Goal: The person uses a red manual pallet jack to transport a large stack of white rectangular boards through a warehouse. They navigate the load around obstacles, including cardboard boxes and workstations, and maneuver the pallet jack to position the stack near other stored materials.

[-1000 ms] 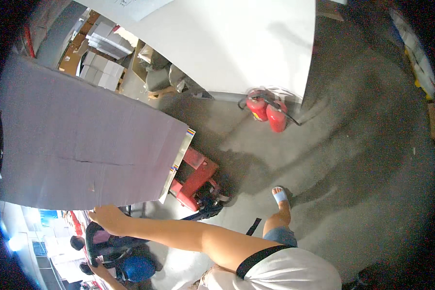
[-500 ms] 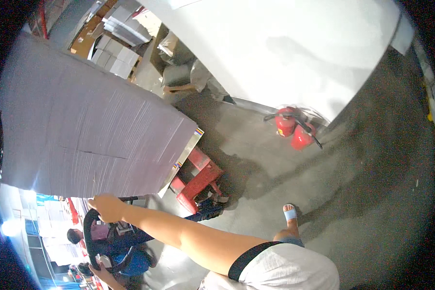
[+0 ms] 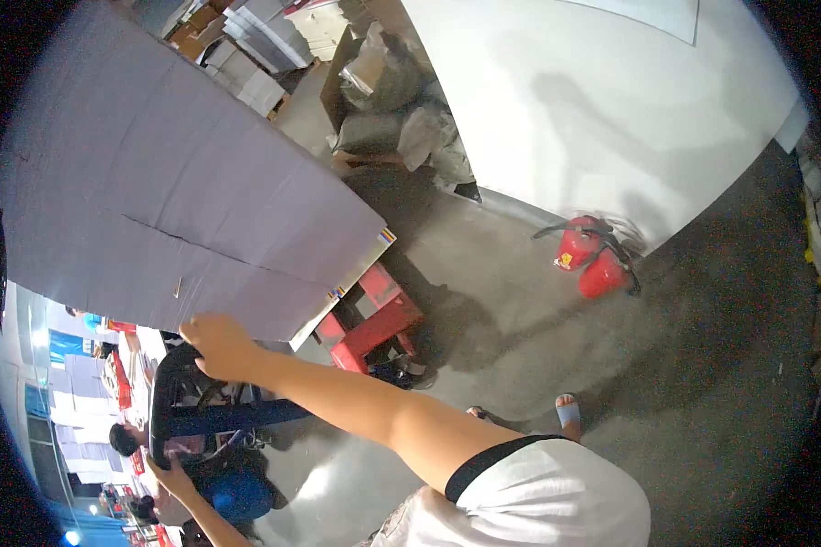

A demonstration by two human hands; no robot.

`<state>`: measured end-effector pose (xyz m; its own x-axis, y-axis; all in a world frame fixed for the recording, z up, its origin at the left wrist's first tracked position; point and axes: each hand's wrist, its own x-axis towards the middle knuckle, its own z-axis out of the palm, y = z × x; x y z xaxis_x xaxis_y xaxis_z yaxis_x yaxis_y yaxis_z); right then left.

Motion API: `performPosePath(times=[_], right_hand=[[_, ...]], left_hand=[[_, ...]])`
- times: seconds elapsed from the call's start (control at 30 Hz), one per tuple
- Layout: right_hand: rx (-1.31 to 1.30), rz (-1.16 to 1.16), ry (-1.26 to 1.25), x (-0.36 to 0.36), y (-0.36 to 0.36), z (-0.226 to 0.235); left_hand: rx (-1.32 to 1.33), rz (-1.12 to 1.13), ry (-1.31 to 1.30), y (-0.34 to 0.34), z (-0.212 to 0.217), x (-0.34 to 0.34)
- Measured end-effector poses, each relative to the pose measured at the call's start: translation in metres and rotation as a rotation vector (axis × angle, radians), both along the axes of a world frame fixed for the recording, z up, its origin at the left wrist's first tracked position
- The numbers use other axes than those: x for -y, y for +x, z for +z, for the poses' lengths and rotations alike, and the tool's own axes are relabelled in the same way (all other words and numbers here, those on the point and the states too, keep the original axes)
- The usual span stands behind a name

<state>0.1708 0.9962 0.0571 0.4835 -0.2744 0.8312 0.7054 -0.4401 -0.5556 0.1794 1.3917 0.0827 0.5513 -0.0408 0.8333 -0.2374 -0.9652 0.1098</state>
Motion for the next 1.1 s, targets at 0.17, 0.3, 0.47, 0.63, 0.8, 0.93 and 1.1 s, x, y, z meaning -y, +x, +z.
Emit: performPosePath(times=[0.17,0.3,0.47,0.63,0.8,0.93,1.1], right_hand=[[-0.094,0.023,0.000,-0.032,-0.022,0.045],[-0.061,-0.031,0.061,-0.024,0.010,0.066],[-0.066,0.038,0.030,0.048,0.079,0.090],[-0.017,0.130,-0.001,0.067,0.171,0.096],[-0.091,0.207,-0.058,0.068,0.262,0.082],[-0.120,0.248,-0.107,0.061,0.313,0.087],[-0.198,0.346,-0.173,0.046,0.381,0.093]], left_hand=[[-0.165,-0.366,-0.155,0.161,0.075,-0.022],[-0.269,-0.414,-0.176,0.217,0.107,0.017],[-0.201,-0.196,-0.119,0.235,0.116,0.030],[-0.232,0.045,-0.058,0.201,0.125,0.060],[-0.215,0.372,-0.001,0.221,0.076,0.020],[-0.246,0.351,-0.085,0.205,0.074,0.058],[-0.260,0.269,-0.202,0.197,0.083,0.104]])
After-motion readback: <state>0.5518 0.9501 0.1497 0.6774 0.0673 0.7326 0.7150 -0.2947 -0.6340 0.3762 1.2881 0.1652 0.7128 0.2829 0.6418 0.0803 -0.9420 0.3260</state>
